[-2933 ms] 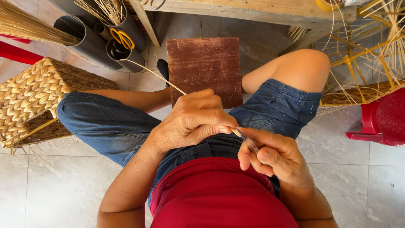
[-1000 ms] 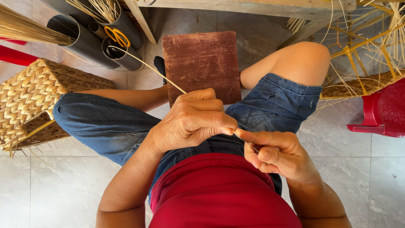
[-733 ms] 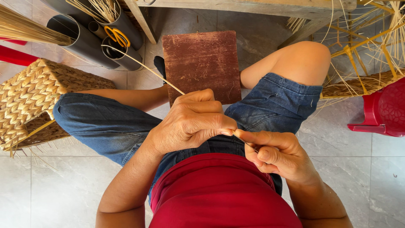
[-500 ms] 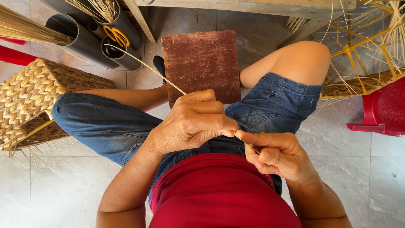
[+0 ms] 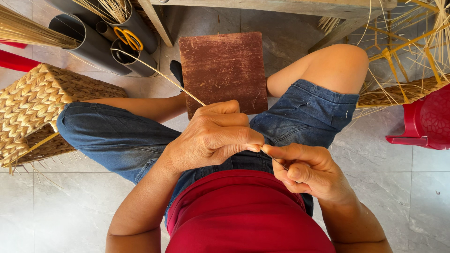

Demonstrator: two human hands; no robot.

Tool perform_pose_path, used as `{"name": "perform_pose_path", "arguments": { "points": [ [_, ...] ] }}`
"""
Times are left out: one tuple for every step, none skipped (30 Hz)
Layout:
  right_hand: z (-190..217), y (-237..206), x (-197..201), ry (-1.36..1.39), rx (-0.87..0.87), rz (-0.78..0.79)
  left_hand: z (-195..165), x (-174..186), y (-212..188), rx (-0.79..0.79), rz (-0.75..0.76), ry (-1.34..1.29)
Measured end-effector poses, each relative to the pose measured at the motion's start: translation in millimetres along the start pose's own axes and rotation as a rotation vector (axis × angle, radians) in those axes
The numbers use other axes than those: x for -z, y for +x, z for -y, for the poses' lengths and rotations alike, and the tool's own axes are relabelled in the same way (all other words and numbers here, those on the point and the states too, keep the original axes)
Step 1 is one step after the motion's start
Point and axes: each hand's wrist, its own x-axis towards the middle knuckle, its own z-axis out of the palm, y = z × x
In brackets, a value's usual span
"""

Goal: The person sits on a low stool and splits and shaves bamboo strips with a small knife, holding the bamboo against a wooden block on their lap. They gather the shaved strips, bundle them, and trim the ends of a long strip with scissors.

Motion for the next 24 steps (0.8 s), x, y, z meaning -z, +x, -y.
{"name": "perform_pose_path", "arguments": {
  "points": [
    [0.2,-0.4,-0.3,-0.004,0.004,-0.004,-0.6,-0.8,0.2,0.004,-0.001,0.003],
    [0.4,-0.5,-0.7,-0.008,0.008,-0.008,-1.0,-0.8,0.3,0.006,0.004,0.001],
    [0.5,-0.8,-0.9,0.005,-0.005,-0.006,-1.4,-0.4,0.4,0.006,0.009,0.000],
    [0.8,-0.5,-0.9,0.018,-0.017,-0.003,-1.5,0.4,0.7,0.005,0.014,0.000],
    [1.3,-0.6,-0.7,0.030,-0.029,0.000,-2.0,0.4,1.2,0.010,0.021,-0.014],
    [1.6,-0.1,-0.8,0.049,-0.039,0.013,-2.9,0.7,1.3,0.017,0.028,-0.029],
    [2.0,0.2,-0.8,0.069,-0.050,0.024,-4.0,1.0,1.4,0.026,0.035,-0.045],
    [2.3,0.9,-0.8,0.088,-0.060,0.037,-4.7,1.4,1.7,0.029,0.037,-0.044],
    [2.8,1.5,-0.3,0.102,-0.061,0.050,-5.2,1.3,2.2,0.032,0.037,-0.042],
    [2.9,2.1,0.0,0.117,-0.061,0.063,-5.7,1.4,2.3,0.035,0.039,-0.039],
    [2.3,2.5,0.7,0.132,-0.061,0.076,-6.1,1.4,2.2,0.033,0.046,-0.049],
    [2.0,2.2,1.5,0.135,-0.065,0.071,-5.8,1.4,2.0,0.030,0.052,-0.058],
    [1.9,0.4,3.3,0.136,-0.069,0.072,-5.2,0.6,1.8,0.026,0.057,-0.062],
    [0.8,-0.6,5.9,0.139,-0.074,0.080,-4.1,0.7,1.0,0.027,0.065,-0.061],
    [-1.2,-2.9,8.9,0.142,-0.075,0.055,-2.8,0.1,-0.2,0.031,0.071,-0.058],
    [-4.2,-5.0,12.2,0.144,-0.075,0.037,-1.2,0.1,-1.7,0.035,0.076,-0.048],
    [-7.3,-7.3,18.3,0.142,-0.071,0.030,1.3,-1.9,-2.8,0.024,0.078,-0.055],
    [-10.0,-10.6,24.0,0.108,-0.081,-0.033,3.9,-4.4,-3.8,0.012,0.079,-0.053],
    [-13.4,-13.8,30.1,0.077,-0.089,-0.085,7.1,-6.0,-5.4,0.004,0.081,-0.042],
    [-17.0,-15.8,37.9,0.047,-0.098,-0.127,10.5,-9.0,-6.4,0.006,0.083,-0.054],
    [-20.2,-14.8,48.5,0.060,-0.105,-0.137,16.5,-12.5,-5.9,0.013,0.078,-0.063],
    [-22.0,-14.6,59.8,0.072,-0.116,-0.145,22.3,-15.3,-6.1,-0.005,0.068,-0.078],
    [-23.4,-10.2,74.5,0.150,-0.135,-0.057,28.6,-17.2,-6.8,-0.025,0.059,-0.089],
    [-28.0,1.0,90.8,0.225,-0.157,0.037,34.4,-18.6,-7.8,-0.011,0.060,-0.081]
  ]
}}
